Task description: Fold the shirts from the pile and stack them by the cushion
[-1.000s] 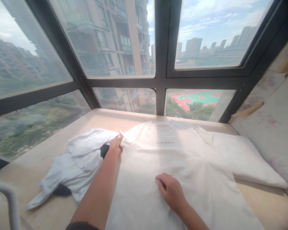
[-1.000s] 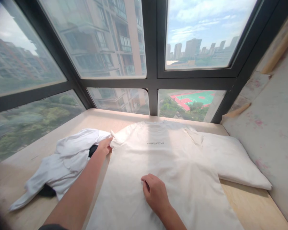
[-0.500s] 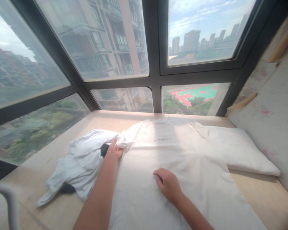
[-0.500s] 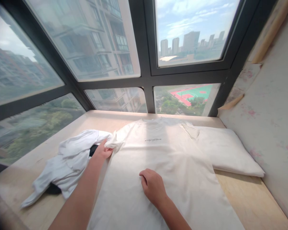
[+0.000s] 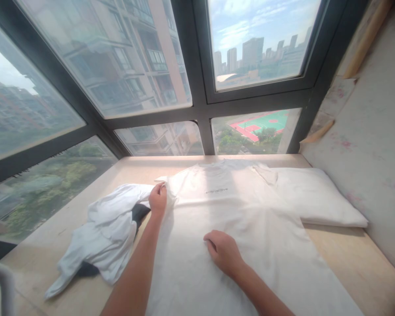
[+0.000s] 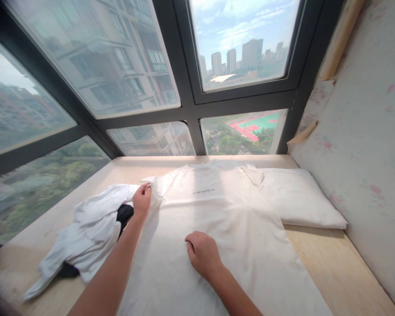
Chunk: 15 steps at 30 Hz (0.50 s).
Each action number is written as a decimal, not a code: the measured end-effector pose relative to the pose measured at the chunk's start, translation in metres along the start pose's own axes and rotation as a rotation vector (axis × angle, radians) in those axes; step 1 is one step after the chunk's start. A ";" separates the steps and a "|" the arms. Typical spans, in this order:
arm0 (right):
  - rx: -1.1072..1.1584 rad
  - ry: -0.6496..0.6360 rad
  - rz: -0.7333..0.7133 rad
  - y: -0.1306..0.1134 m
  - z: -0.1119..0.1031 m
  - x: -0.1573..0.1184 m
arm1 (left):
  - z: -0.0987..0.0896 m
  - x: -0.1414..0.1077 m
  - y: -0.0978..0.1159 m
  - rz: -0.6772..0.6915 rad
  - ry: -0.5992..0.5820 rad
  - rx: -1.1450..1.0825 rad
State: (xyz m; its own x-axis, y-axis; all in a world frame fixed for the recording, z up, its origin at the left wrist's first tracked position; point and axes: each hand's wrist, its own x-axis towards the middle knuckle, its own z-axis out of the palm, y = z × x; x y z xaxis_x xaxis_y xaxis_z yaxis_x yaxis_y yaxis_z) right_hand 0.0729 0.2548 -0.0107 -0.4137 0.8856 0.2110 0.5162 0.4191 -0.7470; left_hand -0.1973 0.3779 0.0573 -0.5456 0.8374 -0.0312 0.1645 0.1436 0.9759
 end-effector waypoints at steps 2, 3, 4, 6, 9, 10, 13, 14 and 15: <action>-0.007 0.003 -0.001 -0.001 -0.001 0.000 | 0.007 -0.013 -0.002 0.132 -0.123 0.208; -0.008 0.003 -0.002 -0.001 -0.001 0.001 | 0.011 -0.019 -0.003 0.186 -0.187 0.308; -0.008 0.002 -0.003 -0.001 -0.002 0.001 | 0.013 -0.025 -0.005 0.232 -0.237 0.402; -0.007 -0.009 -0.008 -0.002 -0.003 0.001 | 0.017 -0.035 -0.007 0.312 -0.270 0.568; -0.013 -0.022 -0.006 -0.003 -0.004 0.000 | 0.024 -0.046 -0.009 0.420 -0.222 0.771; -0.016 -0.022 -0.004 -0.003 -0.004 0.000 | 0.028 -0.049 -0.010 0.451 -0.211 0.829; -0.021 -0.012 0.002 -0.003 -0.004 0.000 | 0.044 -0.058 -0.019 0.528 -0.208 0.971; -0.021 -0.008 0.002 -0.003 -0.003 0.000 | 0.049 -0.061 -0.023 0.541 -0.206 1.009; -0.019 -0.007 0.001 -0.002 -0.003 0.000 | 0.054 -0.062 -0.028 0.543 -0.202 1.043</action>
State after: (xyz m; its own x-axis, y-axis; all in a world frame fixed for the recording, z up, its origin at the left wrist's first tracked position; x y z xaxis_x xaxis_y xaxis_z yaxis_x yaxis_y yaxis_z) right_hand 0.0742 0.2541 -0.0070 -0.4182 0.8848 0.2056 0.5310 0.4217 -0.7350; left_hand -0.1238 0.3501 0.0201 -0.0742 0.9755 0.2069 0.9732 0.0255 0.2285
